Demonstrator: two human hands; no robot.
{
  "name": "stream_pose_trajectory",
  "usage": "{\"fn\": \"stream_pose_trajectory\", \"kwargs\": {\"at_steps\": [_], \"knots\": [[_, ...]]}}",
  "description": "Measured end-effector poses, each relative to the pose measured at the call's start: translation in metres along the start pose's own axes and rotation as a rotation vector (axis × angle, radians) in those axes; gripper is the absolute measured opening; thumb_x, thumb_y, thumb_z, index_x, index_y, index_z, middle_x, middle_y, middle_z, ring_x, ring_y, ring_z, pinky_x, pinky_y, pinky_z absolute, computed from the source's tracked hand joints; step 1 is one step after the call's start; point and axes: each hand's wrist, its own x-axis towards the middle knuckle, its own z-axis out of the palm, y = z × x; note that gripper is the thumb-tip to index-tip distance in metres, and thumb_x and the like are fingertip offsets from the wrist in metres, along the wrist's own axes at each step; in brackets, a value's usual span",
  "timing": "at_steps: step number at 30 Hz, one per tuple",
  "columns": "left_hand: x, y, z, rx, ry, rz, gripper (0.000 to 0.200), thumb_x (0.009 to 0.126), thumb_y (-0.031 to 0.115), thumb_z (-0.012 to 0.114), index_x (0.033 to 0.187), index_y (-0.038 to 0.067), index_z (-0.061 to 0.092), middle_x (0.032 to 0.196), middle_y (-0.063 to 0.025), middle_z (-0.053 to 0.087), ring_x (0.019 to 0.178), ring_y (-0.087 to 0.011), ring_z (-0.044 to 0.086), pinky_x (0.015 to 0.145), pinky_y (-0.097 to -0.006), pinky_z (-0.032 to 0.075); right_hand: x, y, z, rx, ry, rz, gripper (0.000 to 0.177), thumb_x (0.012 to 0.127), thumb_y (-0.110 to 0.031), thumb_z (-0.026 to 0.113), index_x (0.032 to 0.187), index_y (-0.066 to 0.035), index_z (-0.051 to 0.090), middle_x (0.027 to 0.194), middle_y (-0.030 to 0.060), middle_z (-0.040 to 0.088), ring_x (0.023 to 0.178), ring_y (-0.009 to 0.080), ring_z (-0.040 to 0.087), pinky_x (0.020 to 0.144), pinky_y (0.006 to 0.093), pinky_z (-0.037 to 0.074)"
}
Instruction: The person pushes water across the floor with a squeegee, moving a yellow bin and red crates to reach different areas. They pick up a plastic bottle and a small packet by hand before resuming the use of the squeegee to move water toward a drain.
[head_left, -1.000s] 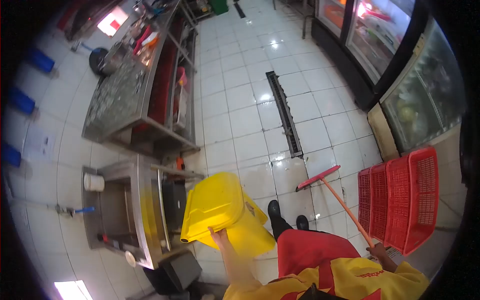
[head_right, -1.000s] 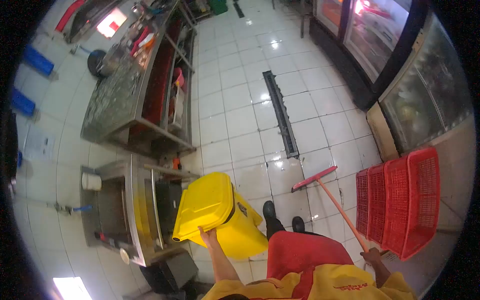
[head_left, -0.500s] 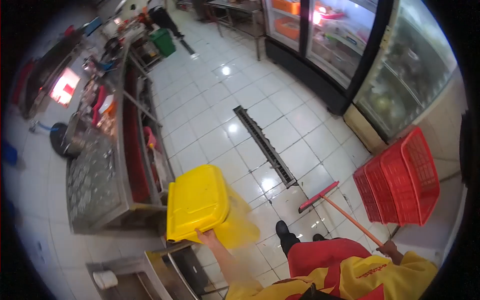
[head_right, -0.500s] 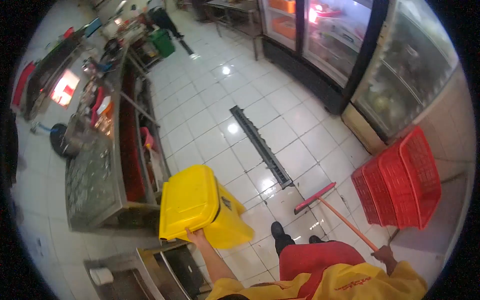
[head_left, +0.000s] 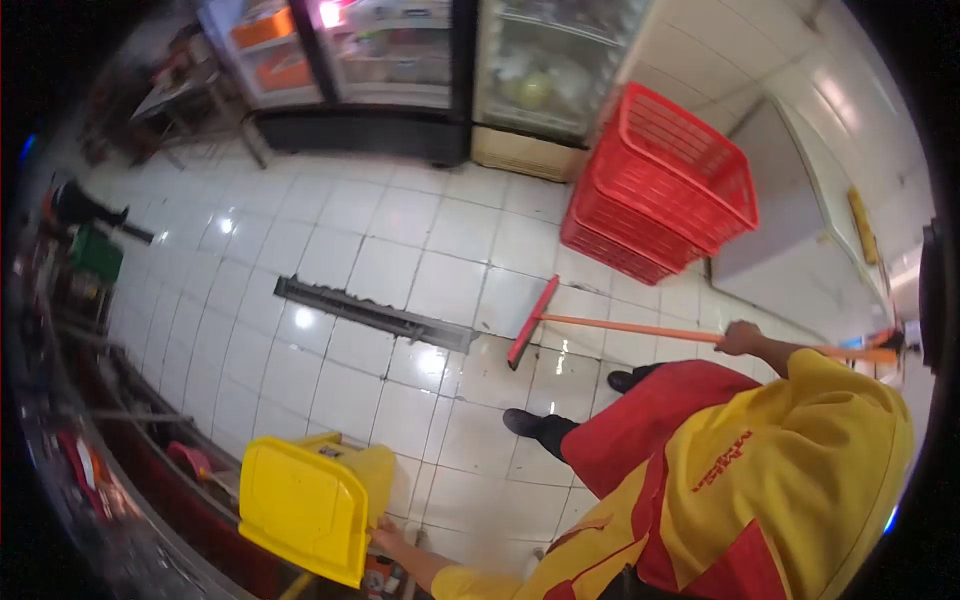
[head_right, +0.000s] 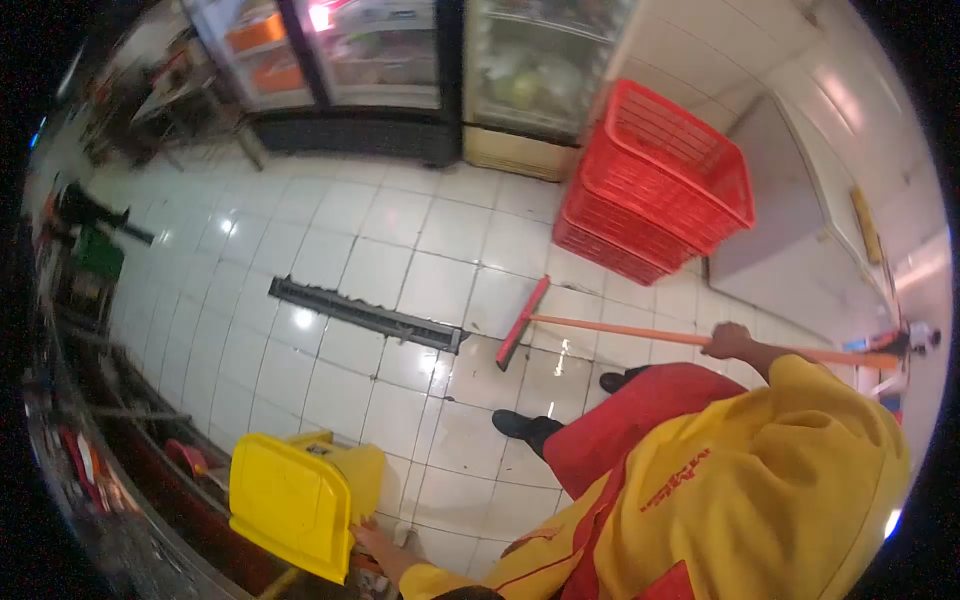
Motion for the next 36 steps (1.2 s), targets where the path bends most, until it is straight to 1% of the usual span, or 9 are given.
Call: {"fn": "stream_pose_trajectory", "kwargs": {"at_steps": [4, 8, 11, 15, 23, 25, 27, 31, 36], "knots": [[-0.008, -0.020, 0.058, -0.037, -0.052, -0.336, 0.037, 0.087, 0.030, 0.040, 0.111, 0.003, 0.047, 0.103, -0.0171, 0.054, 0.089, -0.0261, 0.053, 0.078, -0.0372, 0.043, -0.021, -0.017, -0.017, 0.035, 0.014, -0.027, 0.043, 0.070, -0.042, 0.059, 0.088, -0.003, 0.063, 0.091, 0.0153, 0.062, 0.086, 0.0282, 0.060, 0.074, 0.0389, 0.048], [-0.113, -0.049, 0.235, 0.330, -1.057, -0.224, 0.043, 0.088, 0.027, 0.039, 0.127, 0.009, 0.032, 0.105, -0.0216, 0.054, 0.099, -0.0248, 0.050, 0.087, -0.0450, 0.039, -0.033, 0.016, 0.023, 0.228, -0.009, -0.003, 0.044, 0.070, -0.041, 0.060, 0.091, -0.002, 0.061, 0.091, 0.0152, 0.062, 0.087, 0.0279, 0.060, 0.075, 0.0381, 0.048], [-0.267, 0.026, 0.362, 0.067, -1.266, -0.520, 0.035, 0.083, 0.014, 0.049, 0.116, 0.008, 0.043, 0.092, -0.0104, 0.059, 0.081, -0.0213, 0.058, 0.074, -0.0304, 0.045, -0.060, 0.053, 0.067, 0.436, -0.088, 0.165, 0.048, 0.068, -0.042, 0.062, 0.093, -0.002, 0.060, 0.090, 0.0148, 0.062, 0.087, 0.0276, 0.060, 0.075, 0.0374, 0.048], [-0.385, 0.130, 0.494, 0.402, -1.675, -0.219, 0.021, 0.088, 0.020, 0.046, 0.101, 0.003, 0.051, 0.087, -0.0094, 0.059, 0.076, -0.0161, 0.057, 0.066, -0.0260, 0.045, -0.114, 0.106, 0.121, 0.617, -0.087, 0.407, 0.042, 0.066, -0.042, 0.063, 0.079, -0.002, 0.063, 0.079, 0.0152, 0.062, 0.082, 0.0280, 0.061, 0.073, 0.0370, 0.048], [-0.577, 0.233, 0.698, 0.559, -1.843, 0.874, 0.021, 0.086, 0.018, 0.048, 0.096, 0.001, 0.056, 0.091, -0.0143, 0.060, 0.085, -0.0239, 0.057, 0.074, -0.0324, 0.045, -0.179, 0.191, 0.240, 0.797, 0.012, 0.693, 0.036, 0.067, -0.039, 0.061, 0.069, -0.003, 0.062, 0.072, 0.0161, 0.061, 0.073, 0.0306, 0.060, 0.067, 0.0389, 0.047], [-0.639, 0.248, 0.756, 0.393, -1.904, 1.304, 0.035, 0.083, 0.025, 0.054, 0.106, -0.001, 0.052, 0.105, -0.0179, 0.056, 0.099, -0.0285, 0.052, 0.084, -0.0383, 0.041, -0.179, 0.201, 0.260, 0.785, 0.051, 0.753, 0.036, 0.069, -0.039, 0.060, 0.069, -0.003, 0.062, 0.072, 0.0164, 0.061, 0.072, 0.0309, 0.060, 0.066, 0.0390, 0.047], [-0.700, 0.261, 0.803, 0.425, -1.638, 1.840, 0.058, 0.075, 0.036, 0.062, 0.117, -0.001, 0.045, 0.118, -0.0214, 0.048, 0.110, -0.0332, 0.044, 0.093, -0.0439, 0.033, -0.192, 0.196, 0.264, 0.955, -0.114, 0.897, 0.038, 0.071, -0.039, 0.058, 0.071, -0.002, 0.062, 0.072, 0.0176, 0.061, 0.072, 0.0313, 0.060, 0.066, 0.0400, 0.047], [-0.772, 0.228, 0.890, 0.959, -1.851, 1.801, 0.079, 0.063, 0.043, 0.071, 0.123, 0.002, 0.041, 0.124, -0.0215, 0.043, 0.113, -0.0337, 0.043, 0.095, -0.0450, 0.032, -0.222, 0.154, 0.277, 1.094, -0.249, 1.121, 0.039, 0.072, -0.040, 0.057, 0.070, -0.001, 0.063, 0.071, 0.0182, 0.060, 0.072, 0.0326, 0.060, 0.066, 0.0417, 0.047], [-0.799, 0.202, 0.899, 0.983, -2.009, 1.746, 0.033, 0.070, 0.014, 0.060, 0.099, -0.001, 0.057, 0.092, -0.0225, 0.059, 0.084, -0.0338, 0.057, 0.073, -0.0394, 0.044, -0.266, 0.087, 0.250, 1.326, -0.357, 1.526, 0.036, 0.071, -0.035, 0.059, 0.071, 0.001, 0.063, 0.073, 0.0181, 0.061, 0.075, 0.0345, 0.059, 0.068, 0.0422, 0.047]]}}
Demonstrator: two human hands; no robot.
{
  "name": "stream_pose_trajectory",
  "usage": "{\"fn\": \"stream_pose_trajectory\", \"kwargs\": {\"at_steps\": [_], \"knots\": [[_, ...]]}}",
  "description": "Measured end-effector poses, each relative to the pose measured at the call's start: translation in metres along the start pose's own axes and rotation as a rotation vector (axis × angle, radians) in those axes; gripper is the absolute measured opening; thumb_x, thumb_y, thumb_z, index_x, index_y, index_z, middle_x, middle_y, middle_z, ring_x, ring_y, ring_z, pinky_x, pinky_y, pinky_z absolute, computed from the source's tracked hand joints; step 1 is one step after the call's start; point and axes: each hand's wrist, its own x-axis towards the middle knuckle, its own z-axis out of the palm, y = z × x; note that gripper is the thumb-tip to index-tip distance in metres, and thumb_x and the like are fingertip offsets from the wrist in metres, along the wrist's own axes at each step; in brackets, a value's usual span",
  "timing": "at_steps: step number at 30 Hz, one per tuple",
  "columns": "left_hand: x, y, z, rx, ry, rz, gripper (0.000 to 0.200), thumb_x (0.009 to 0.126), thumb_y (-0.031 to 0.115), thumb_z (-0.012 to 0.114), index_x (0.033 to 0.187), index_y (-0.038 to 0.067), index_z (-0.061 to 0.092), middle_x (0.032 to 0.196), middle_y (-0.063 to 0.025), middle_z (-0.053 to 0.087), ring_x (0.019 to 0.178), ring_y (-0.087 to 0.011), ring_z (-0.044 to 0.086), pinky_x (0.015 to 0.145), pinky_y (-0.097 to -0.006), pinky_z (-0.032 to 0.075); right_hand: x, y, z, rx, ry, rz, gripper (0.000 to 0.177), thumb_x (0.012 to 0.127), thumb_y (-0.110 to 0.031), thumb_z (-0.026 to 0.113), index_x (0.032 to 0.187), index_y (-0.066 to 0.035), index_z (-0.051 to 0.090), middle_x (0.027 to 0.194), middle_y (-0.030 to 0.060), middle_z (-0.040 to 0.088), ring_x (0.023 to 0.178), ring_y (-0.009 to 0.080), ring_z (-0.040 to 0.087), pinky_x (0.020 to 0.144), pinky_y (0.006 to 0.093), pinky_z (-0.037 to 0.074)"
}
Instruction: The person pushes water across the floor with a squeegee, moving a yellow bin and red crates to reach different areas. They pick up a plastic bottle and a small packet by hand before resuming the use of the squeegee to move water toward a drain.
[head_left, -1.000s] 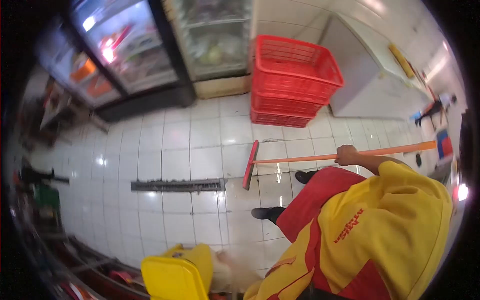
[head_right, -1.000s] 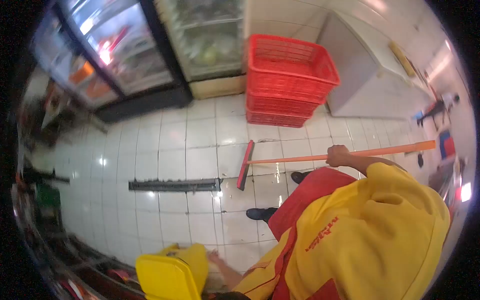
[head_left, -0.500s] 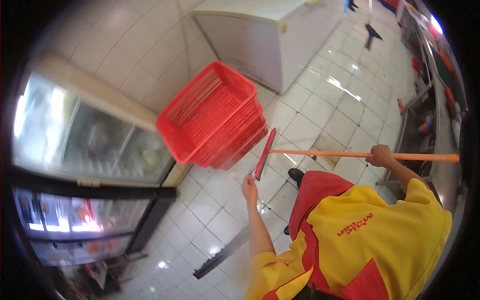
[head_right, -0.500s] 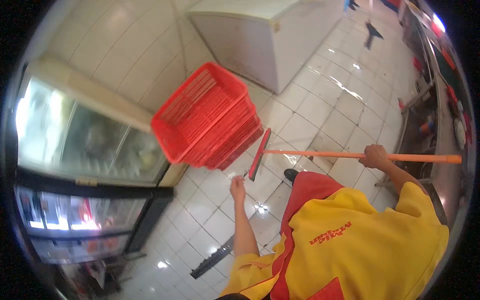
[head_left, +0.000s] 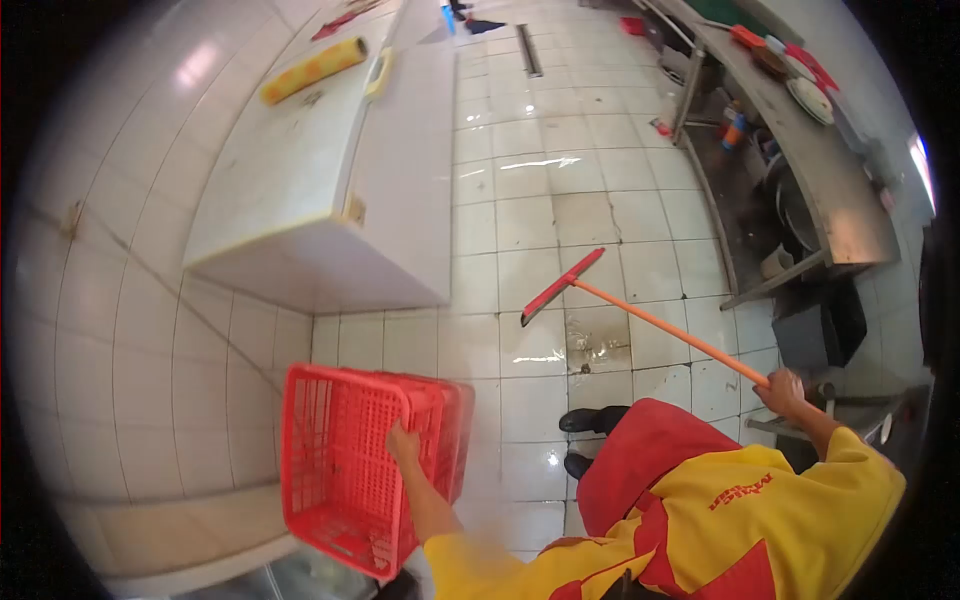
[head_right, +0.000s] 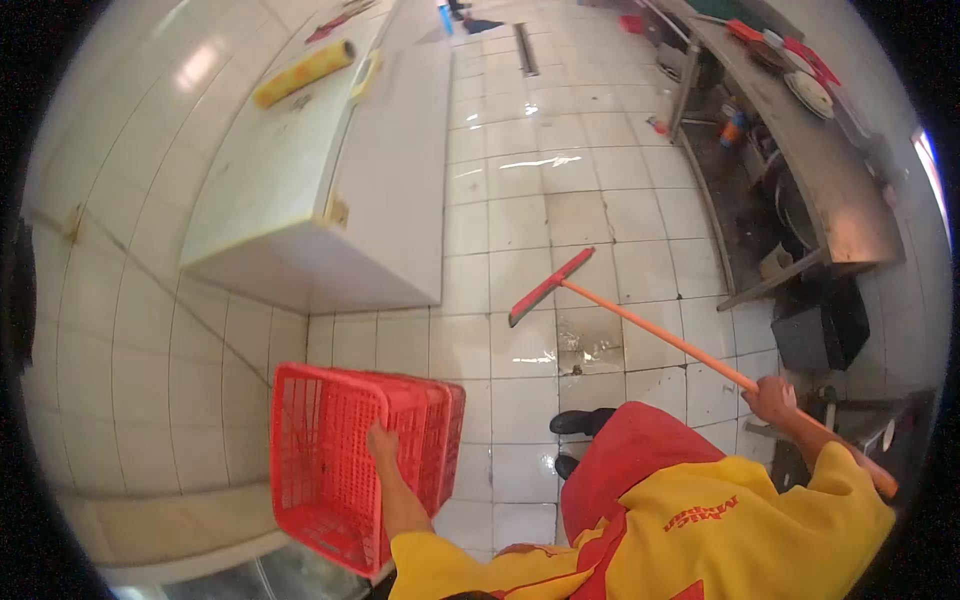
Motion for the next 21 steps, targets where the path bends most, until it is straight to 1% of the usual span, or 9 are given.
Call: {"fn": "stream_pose_trajectory", "kwargs": {"at_steps": [3, 7, 9, 11, 13, 14, 16, 19, 21], "knots": [[-0.021, 0.006, 0.008, 0.144, 0.015, 0.062, 0.027, 0.067, 0.011, 0.058, 0.092, 0.002, 0.060, 0.079, -0.0190, 0.061, 0.074, -0.0357, 0.057, 0.066, -0.0398, 0.044, -0.034, 0.015, 0.020, 0.174, -0.025, 0.212, 0.034, 0.070, -0.032, 0.061, 0.073, 0.001, 0.063, 0.074, 0.0196, 0.061, 0.077, 0.0351, 0.059, 0.069, 0.0422, 0.047], [-0.043, -0.015, 0.059, 0.062, 0.068, 0.244, 0.023, 0.064, 0.013, 0.058, 0.084, 0.003, 0.061, 0.072, -0.0197, 0.060, 0.069, -0.0363, 0.058, 0.062, -0.0411, 0.044, -0.073, 0.035, 0.068, 0.199, 0.051, 0.435, 0.034, 0.067, -0.032, 0.063, 0.077, 0.001, 0.064, 0.076, 0.0210, 0.061, 0.077, 0.0360, 0.059, 0.070, 0.0428, 0.046], [-0.073, 0.022, 0.064, -0.049, 0.021, 0.380, 0.022, 0.066, 0.017, 0.057, 0.082, 0.003, 0.061, 0.073, -0.0207, 0.059, 0.071, -0.0371, 0.058, 0.061, -0.0425, 0.043, -0.088, 0.059, 0.110, 0.228, 0.118, 0.461, 0.036, 0.068, -0.032, 0.063, 0.076, 0.003, 0.063, 0.076, 0.0217, 0.060, 0.077, 0.0373, 0.059, 0.069, 0.0426, 0.047], [-0.091, 0.040, 0.076, 0.019, -0.058, 0.439, 0.023, 0.068, 0.020, 0.056, 0.083, 0.004, 0.061, 0.073, -0.0207, 0.059, 0.072, -0.0374, 0.057, 0.061, -0.0442, 0.043, -0.112, 0.044, 0.093, 0.344, -0.023, 0.590, 0.043, 0.065, -0.035, 0.067, 0.083, 0.003, 0.060, 0.085, 0.0203, 0.060, 0.085, 0.0350, 0.058, 0.072, 0.0430, 0.046], [-0.121, 0.106, 0.043, 0.077, -0.254, 0.384, 0.022, 0.070, 0.020, 0.056, 0.086, 0.006, 0.060, 0.074, -0.0198, 0.060, 0.072, -0.0372, 0.058, 0.061, -0.0454, 0.043, -0.127, 0.051, 0.112, 0.396, -0.047, 0.619, 0.046, 0.066, -0.035, 0.066, 0.088, 0.005, 0.057, 0.087, 0.0210, 0.059, 0.087, 0.0365, 0.057, 0.073, 0.0434, 0.045], [-0.122, 0.109, 0.068, 0.076, -0.229, 0.470, 0.021, 0.071, 0.018, 0.055, 0.087, 0.006, 0.059, 0.075, -0.0198, 0.060, 0.072, -0.0372, 0.058, 0.061, -0.0458, 0.044, -0.133, 0.049, 0.122, 0.403, -0.035, 0.612, 0.046, 0.066, -0.035, 0.066, 0.088, 0.005, 0.057, 0.087, 0.0210, 0.059, 0.087, 0.0365, 0.057, 0.073, 0.0434, 0.045], [-0.131, 0.131, 0.100, 0.058, -0.197, 0.595, 0.022, 0.071, 0.012, 0.052, 0.091, 0.007, 0.059, 0.075, -0.0199, 0.060, 0.072, -0.0368, 0.058, 0.062, -0.0464, 0.045, -0.149, 0.046, 0.142, 0.467, 0.089, 0.666, 0.037, 0.070, -0.028, 0.066, 0.079, 0.007, 0.058, 0.073, 0.0211, 0.060, 0.072, 0.0328, 0.061, 0.060, 0.0409, 0.046], [-0.126, 0.205, 0.120, 0.072, -0.252, 0.665, 0.028, 0.070, 0.007, 0.050, 0.097, 0.006, 0.058, 0.074, -0.0190, 0.061, 0.071, -0.0364, 0.059, 0.063, -0.0455, 0.046, -0.165, 0.047, 0.169, 0.575, 0.030, 0.736, 0.033, 0.071, -0.025, 0.066, 0.078, 0.007, 0.058, 0.069, 0.0191, 0.059, 0.066, 0.0290, 0.061, 0.057, 0.0399, 0.045], [-0.118, 0.249, 0.134, 0.066, -0.323, 0.716, 0.029, 0.074, 0.013, 0.052, 0.100, 0.004, 0.057, 0.081, -0.0195, 0.061, 0.078, -0.0349, 0.059, 0.070, -0.0427, 0.045, -0.167, 0.061, 0.200, 0.544, -0.014, 0.648, 0.034, 0.073, -0.024, 0.065, 0.079, 0.007, 0.056, 0.067, 0.0171, 0.058, 0.059, 0.0265, 0.059, 0.052, 0.0393, 0.044]]}}
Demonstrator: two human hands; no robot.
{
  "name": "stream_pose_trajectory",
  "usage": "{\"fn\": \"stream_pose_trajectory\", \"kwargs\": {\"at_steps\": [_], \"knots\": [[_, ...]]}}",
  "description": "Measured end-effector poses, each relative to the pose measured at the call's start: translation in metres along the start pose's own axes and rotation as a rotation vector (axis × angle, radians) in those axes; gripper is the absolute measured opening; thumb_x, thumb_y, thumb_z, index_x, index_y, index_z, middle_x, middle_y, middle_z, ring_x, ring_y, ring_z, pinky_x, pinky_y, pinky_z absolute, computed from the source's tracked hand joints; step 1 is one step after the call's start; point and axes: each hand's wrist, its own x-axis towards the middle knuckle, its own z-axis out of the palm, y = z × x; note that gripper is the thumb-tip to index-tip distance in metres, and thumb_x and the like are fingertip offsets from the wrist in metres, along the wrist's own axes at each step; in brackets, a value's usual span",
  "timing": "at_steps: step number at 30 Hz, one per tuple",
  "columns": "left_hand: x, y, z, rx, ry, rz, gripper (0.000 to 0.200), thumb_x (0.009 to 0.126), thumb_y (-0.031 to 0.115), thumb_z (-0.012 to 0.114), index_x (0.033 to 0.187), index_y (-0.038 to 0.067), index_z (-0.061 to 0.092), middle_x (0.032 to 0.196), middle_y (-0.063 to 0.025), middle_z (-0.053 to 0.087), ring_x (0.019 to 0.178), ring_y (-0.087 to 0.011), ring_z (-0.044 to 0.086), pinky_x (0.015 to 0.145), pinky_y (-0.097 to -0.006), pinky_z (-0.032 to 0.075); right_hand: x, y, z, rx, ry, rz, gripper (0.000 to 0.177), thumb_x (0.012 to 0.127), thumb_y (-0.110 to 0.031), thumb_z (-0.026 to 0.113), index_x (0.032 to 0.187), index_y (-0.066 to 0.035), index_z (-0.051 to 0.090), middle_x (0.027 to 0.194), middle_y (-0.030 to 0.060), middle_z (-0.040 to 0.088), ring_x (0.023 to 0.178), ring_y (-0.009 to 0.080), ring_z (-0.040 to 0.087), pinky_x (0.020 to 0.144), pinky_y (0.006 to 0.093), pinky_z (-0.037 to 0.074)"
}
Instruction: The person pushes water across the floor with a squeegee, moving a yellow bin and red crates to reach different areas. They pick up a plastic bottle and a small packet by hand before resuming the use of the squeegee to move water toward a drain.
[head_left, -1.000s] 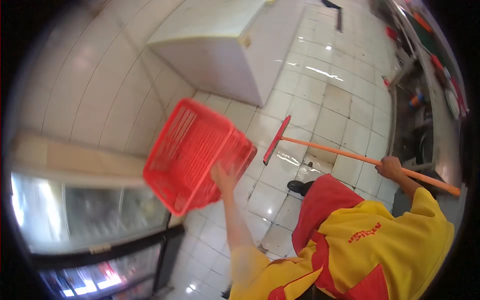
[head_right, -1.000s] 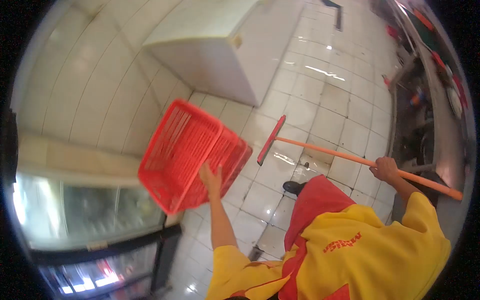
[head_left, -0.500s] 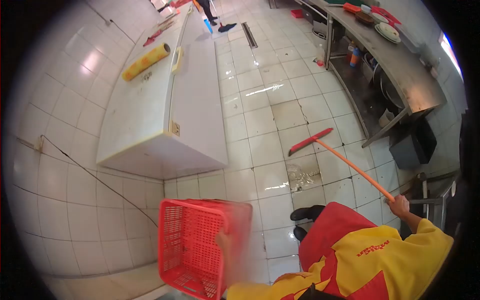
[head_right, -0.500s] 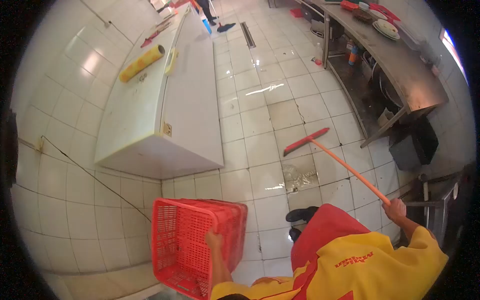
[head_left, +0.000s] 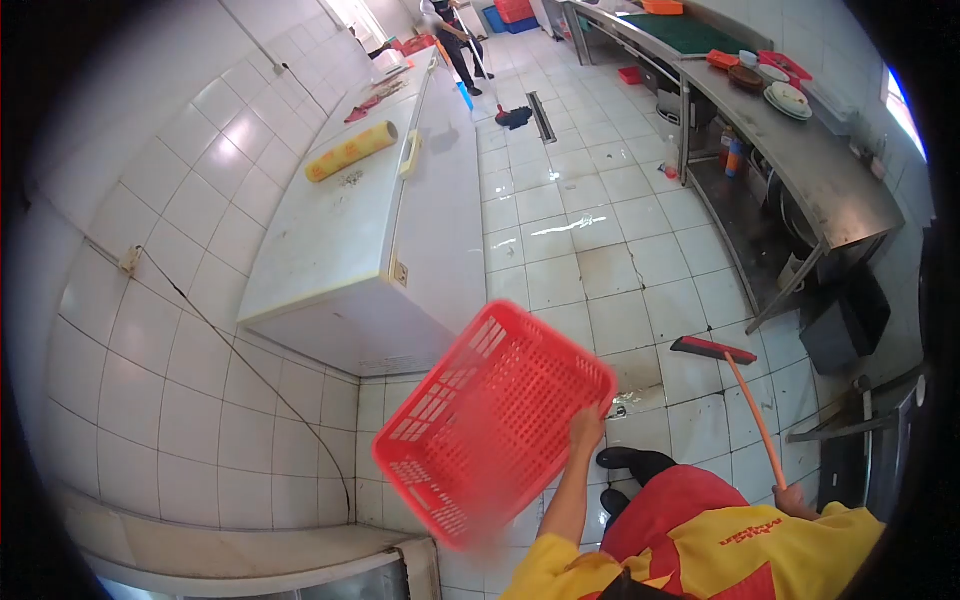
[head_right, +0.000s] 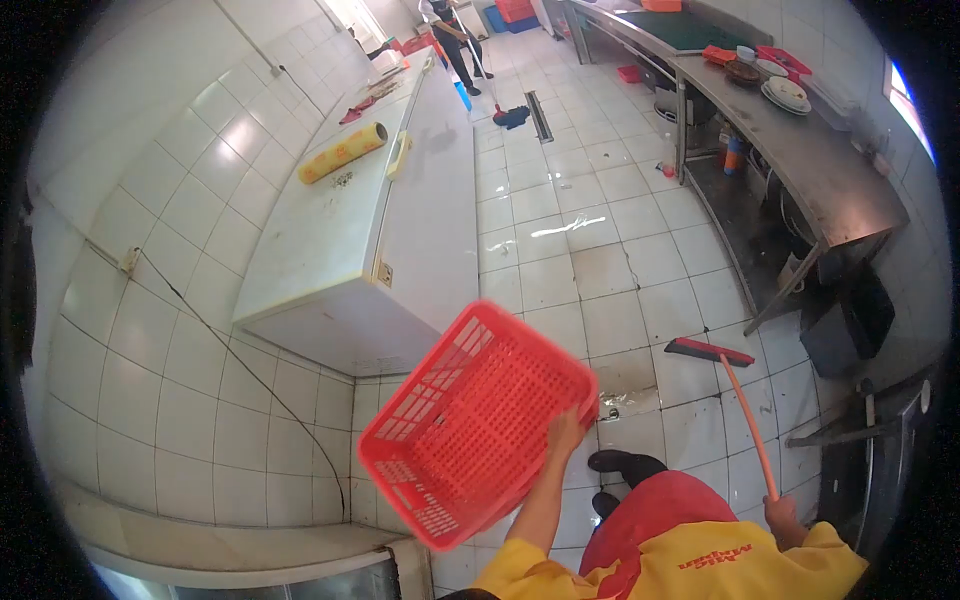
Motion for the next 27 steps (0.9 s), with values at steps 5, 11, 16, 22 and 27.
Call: {"fn": "stream_pose_trajectory", "kwargs": {"at_steps": [5, 11, 16, 22, 27], "knots": [[-0.007, 0.025, -0.104, -0.161, 0.508, 0.126, 0.042, 0.073, 0.030, 0.061, 0.109, 0.008, 0.054, 0.110, -0.0181, 0.052, 0.109, -0.0310, 0.043, 0.097, -0.0427, 0.025, 0.002, 0.001, 0.021, 0.062, -0.049, 0.038, 0.037, 0.073, -0.022, 0.063, 0.084, 0.011, 0.052, 0.071, 0.0213, 0.059, 0.062, 0.0292, 0.061, 0.050, 0.0387, 0.046], [-0.181, -0.152, -0.106, -0.058, 0.626, -1.074, 0.074, 0.070, 0.042, 0.068, 0.125, 0.003, 0.036, 0.117, -0.0175, 0.047, 0.109, -0.0318, 0.043, 0.092, -0.0473, 0.034, 0.021, 0.035, 0.053, -0.008, -0.105, 0.047, 0.042, 0.069, -0.024, 0.064, 0.085, 0.013, 0.051, 0.079, 0.0269, 0.059, 0.073, 0.0364, 0.060, 0.060, 0.0432, 0.047], [-0.190, -0.188, -0.033, -1.557, 0.839, -0.514, 0.049, 0.081, 0.010, 0.056, 0.125, 0.004, 0.035, 0.110, -0.0107, 0.052, 0.100, -0.0247, 0.053, 0.082, -0.0400, 0.047, 0.038, 0.042, 0.074, -0.104, -0.074, 0.226, 0.040, 0.068, -0.025, 0.063, 0.085, 0.010, 0.053, 0.078, 0.0222, 0.060, 0.078, 0.0352, 0.060, 0.066, 0.0442, 0.047], [-0.145, -0.157, 0.025, -1.450, 0.859, -0.573, 0.046, 0.089, 0.029, 0.044, 0.126, 0.003, 0.036, 0.117, -0.0114, 0.048, 0.102, -0.0225, 0.050, 0.084, -0.0358, 0.045, 0.055, -0.019, 0.066, -0.166, -0.155, 0.324, 0.038, 0.068, -0.026, 0.063, 0.084, 0.007, 0.055, 0.077, 0.0206, 0.060, 0.079, 0.0349, 0.060, 0.067, 0.0438, 0.047], [-0.066, -0.102, 0.037, -1.524, 0.821, -0.559, 0.044, 0.085, 0.013, 0.046, 0.127, 0.007, 0.033, 0.113, -0.0110, 0.050, 0.091, -0.0255, 0.055, 0.076, -0.0372, 0.048, 0.096, -0.088, 0.057, -0.135, -0.167, 0.218, 0.038, 0.068, -0.027, 0.064, 0.083, 0.007, 0.056, 0.077, 0.0206, 0.060, 0.078, 0.0350, 0.060, 0.067, 0.0438, 0.047]]}}
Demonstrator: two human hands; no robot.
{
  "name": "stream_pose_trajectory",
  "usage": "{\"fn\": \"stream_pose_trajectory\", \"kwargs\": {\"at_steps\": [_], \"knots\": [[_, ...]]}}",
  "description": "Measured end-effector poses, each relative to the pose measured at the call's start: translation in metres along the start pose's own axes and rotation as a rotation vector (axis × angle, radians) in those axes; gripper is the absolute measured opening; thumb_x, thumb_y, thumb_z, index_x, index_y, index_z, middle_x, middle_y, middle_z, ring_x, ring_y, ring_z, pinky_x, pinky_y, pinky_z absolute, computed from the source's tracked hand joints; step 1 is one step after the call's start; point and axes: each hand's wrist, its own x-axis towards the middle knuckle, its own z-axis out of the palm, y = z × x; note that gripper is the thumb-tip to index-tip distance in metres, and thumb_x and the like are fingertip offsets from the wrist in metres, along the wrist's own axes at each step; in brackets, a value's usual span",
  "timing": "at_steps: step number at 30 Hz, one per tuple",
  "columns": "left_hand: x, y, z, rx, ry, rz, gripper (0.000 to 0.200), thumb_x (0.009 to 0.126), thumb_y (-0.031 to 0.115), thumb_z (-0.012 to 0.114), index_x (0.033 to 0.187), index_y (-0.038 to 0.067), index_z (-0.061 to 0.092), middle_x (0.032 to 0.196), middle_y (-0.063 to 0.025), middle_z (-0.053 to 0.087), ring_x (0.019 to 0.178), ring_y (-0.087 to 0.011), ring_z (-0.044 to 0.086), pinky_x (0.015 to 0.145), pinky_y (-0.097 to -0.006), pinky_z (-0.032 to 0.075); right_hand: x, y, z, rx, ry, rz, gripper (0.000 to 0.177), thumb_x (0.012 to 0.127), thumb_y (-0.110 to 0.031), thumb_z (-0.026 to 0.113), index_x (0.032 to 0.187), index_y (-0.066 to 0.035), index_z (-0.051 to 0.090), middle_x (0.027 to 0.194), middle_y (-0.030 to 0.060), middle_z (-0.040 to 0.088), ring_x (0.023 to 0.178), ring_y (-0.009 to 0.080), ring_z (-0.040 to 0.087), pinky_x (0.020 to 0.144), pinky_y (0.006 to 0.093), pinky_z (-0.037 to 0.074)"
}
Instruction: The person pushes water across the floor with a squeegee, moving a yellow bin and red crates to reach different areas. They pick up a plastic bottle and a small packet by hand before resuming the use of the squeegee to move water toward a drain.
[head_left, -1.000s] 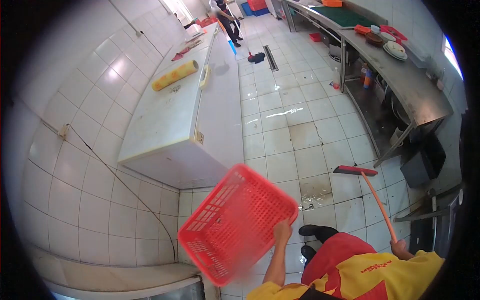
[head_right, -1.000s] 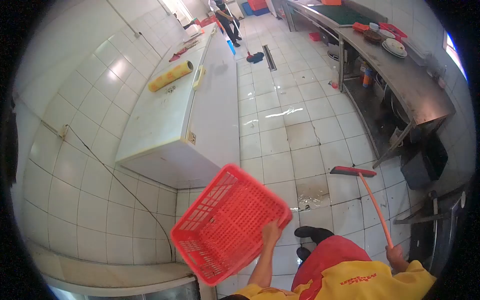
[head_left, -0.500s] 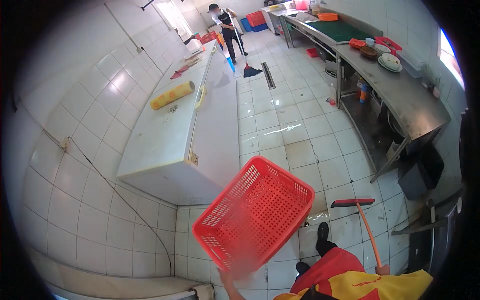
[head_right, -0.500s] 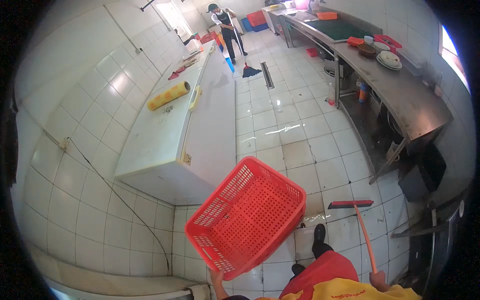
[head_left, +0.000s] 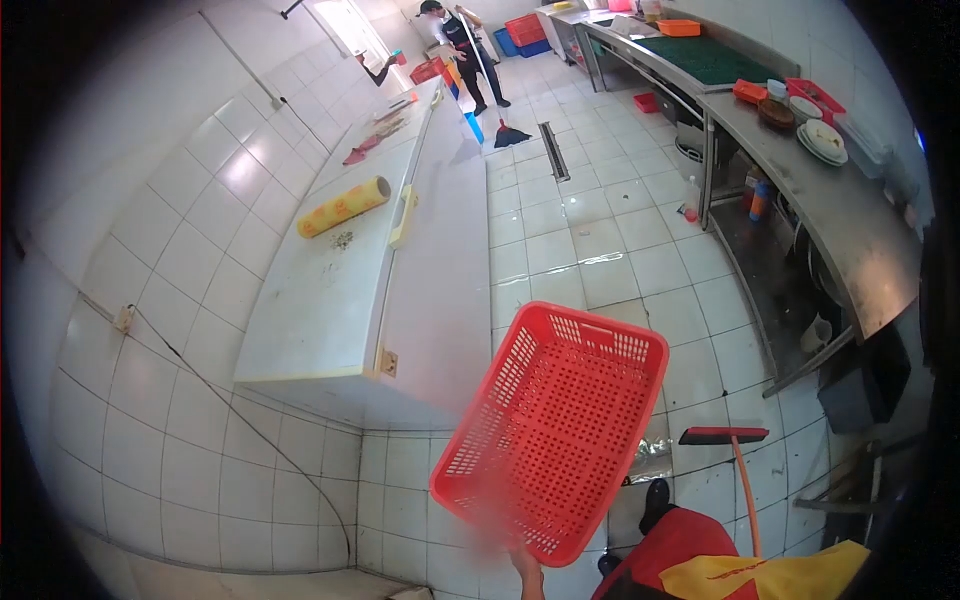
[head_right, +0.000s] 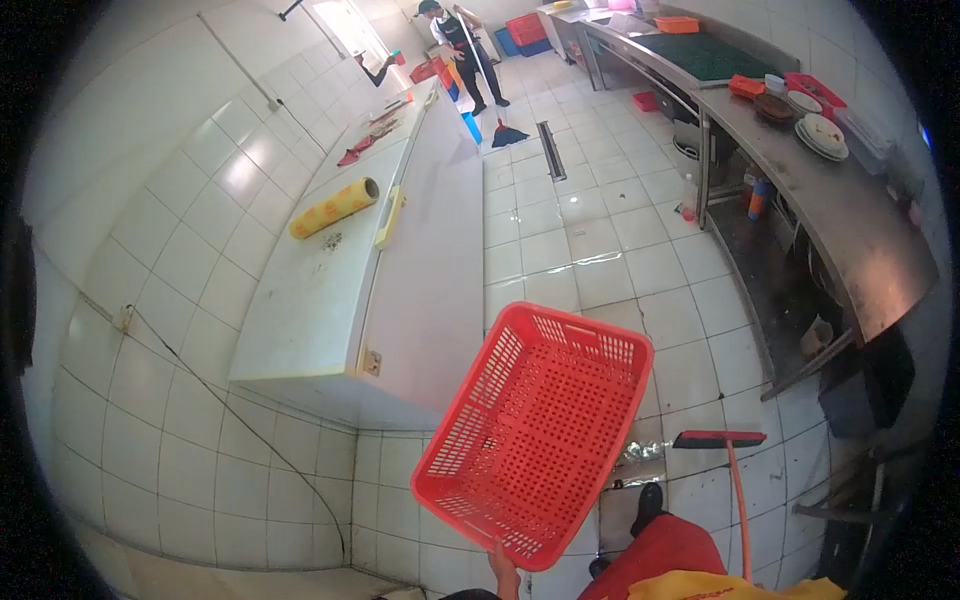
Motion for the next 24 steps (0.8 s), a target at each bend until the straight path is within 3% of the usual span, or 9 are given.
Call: {"fn": "stream_pose_trajectory", "kwargs": {"at_steps": [2, 3, 5, 8, 11, 16, 18, 20, 24], "knots": [[0.033, -0.047, 0.014, 0.365, 0.259, -0.062, 0.048, 0.083, 0.011, 0.048, 0.128, 0.005, 0.031, 0.117, -0.0126, 0.048, 0.097, -0.0273, 0.053, 0.080, -0.0375, 0.045, 0.012, -0.031, -0.013, 0.006, -0.005, -0.044, 0.038, 0.067, -0.027, 0.064, 0.082, 0.007, 0.056, 0.077, 0.0206, 0.060, 0.078, 0.0351, 0.060, 0.066, 0.0437, 0.047], [0.030, -0.054, 0.039, 0.360, 0.256, -0.065, 0.048, 0.083, 0.011, 0.048, 0.128, 0.005, 0.031, 0.117, -0.0126, 0.048, 0.097, -0.0273, 0.053, 0.080, -0.0375, 0.045, 0.020, -0.047, -0.020, 0.009, -0.006, -0.063, 0.038, 0.067, -0.027, 0.064, 0.082, 0.007, 0.056, 0.077, 0.0206, 0.060, 0.078, 0.0351, 0.060, 0.066, 0.0437, 0.047], [0.014, -0.041, 0.110, 0.439, 0.549, 0.132, 0.054, 0.079, 0.003, 0.048, 0.129, 0.003, 0.029, 0.123, -0.0138, 0.044, 0.104, -0.0279, 0.049, 0.086, -0.0386, 0.042, 0.034, -0.076, -0.032, 0.014, -0.010, -0.096, 0.038, 0.067, -0.028, 0.064, 0.082, 0.006, 0.056, 0.076, 0.0206, 0.060, 0.078, 0.0351, 0.060, 0.066, 0.0437, 0.047], [0.009, -0.022, 0.170, 0.079, 0.344, 0.132, 0.059, 0.075, -0.004, 0.047, 0.130, 0.003, 0.028, 0.126, -0.0141, 0.041, 0.108, -0.0277, 0.045, 0.090, -0.0382, 0.040, 0.049, -0.114, -0.047, 0.026, -0.019, -0.127, 0.038, 0.067, -0.028, 0.064, 0.081, 0.006, 0.057, 0.076, 0.0207, 0.060, 0.077, 0.0352, 0.060, 0.066, 0.0436, 0.047], [0.042, -0.044, 0.179, 0.142, 0.313, 0.140, 0.062, 0.073, -0.007, 0.046, 0.131, 0.004, 0.026, 0.126, -0.0143, 0.041, 0.108, -0.0274, 0.045, 0.091, -0.0377, 0.040, 0.062, -0.148, -0.061, 0.022, -0.025, -0.144, 0.038, 0.067, -0.029, 0.064, 0.081, 0.006, 0.057, 0.076, 0.0207, 0.060, 0.077, 0.0353, 0.060, 0.065, 0.0436, 0.048], [0.056, 0.070, 0.318, 0.054, 0.254, -0.143, 0.052, 0.079, -0.001, 0.044, 0.129, 0.003, 0.028, 0.123, -0.0133, 0.041, 0.096, -0.0246, 0.051, 0.085, -0.0389, 0.044, 0.070, -0.194, -0.078, 0.015, -0.031, -0.129, 0.038, 0.066, -0.029, 0.064, 0.080, 0.006, 0.058, 0.076, 0.0207, 0.060, 0.076, 0.0354, 0.060, 0.065, 0.0435, 0.048], [0.086, 0.058, 0.336, 0.104, 0.221, -0.224, 0.050, 0.079, 0.000, 0.044, 0.128, 0.003, 0.031, 0.119, -0.0131, 0.043, 0.092, -0.0237, 0.052, 0.082, -0.0403, 0.045, 0.070, -0.210, -0.086, 0.002, -0.028, -0.109, 0.038, 0.066, -0.030, 0.065, 0.079, 0.005, 0.058, 0.075, 0.0207, 0.060, 0.075, 0.0355, 0.060, 0.065, 0.0435, 0.048], [0.138, 0.015, 0.351, 0.170, 0.178, 0.093, 0.047, 0.079, 0.003, 0.046, 0.125, 0.002, 0.035, 0.116, -0.0154, 0.046, 0.095, -0.0267, 0.052, 0.084, -0.0416, 0.045, 0.065, -0.229, -0.092, -0.003, -0.028, -0.077, 0.038, 0.066, -0.030, 0.065, 0.079, 0.005, 0.058, 0.075, 0.0207, 0.060, 0.075, 0.0355, 0.060, 0.064, 0.0435, 0.048], [0.222, -0.042, 0.469, 0.061, 0.217, 0.128, 0.051, 0.079, 0.008, 0.045, 0.127, -0.002, 0.030, 0.118, -0.0202, 0.046, 0.102, -0.0321, 0.050, 0.090, -0.0415, 0.041, 0.038, -0.256, -0.105, -0.022, -0.031, 0.042, 0.038, 0.066, -0.030, 0.065, 0.078, 0.005, 0.058, 0.075, 0.0208, 0.061, 0.074, 0.0356, 0.060, 0.064, 0.0434, 0.048]]}}
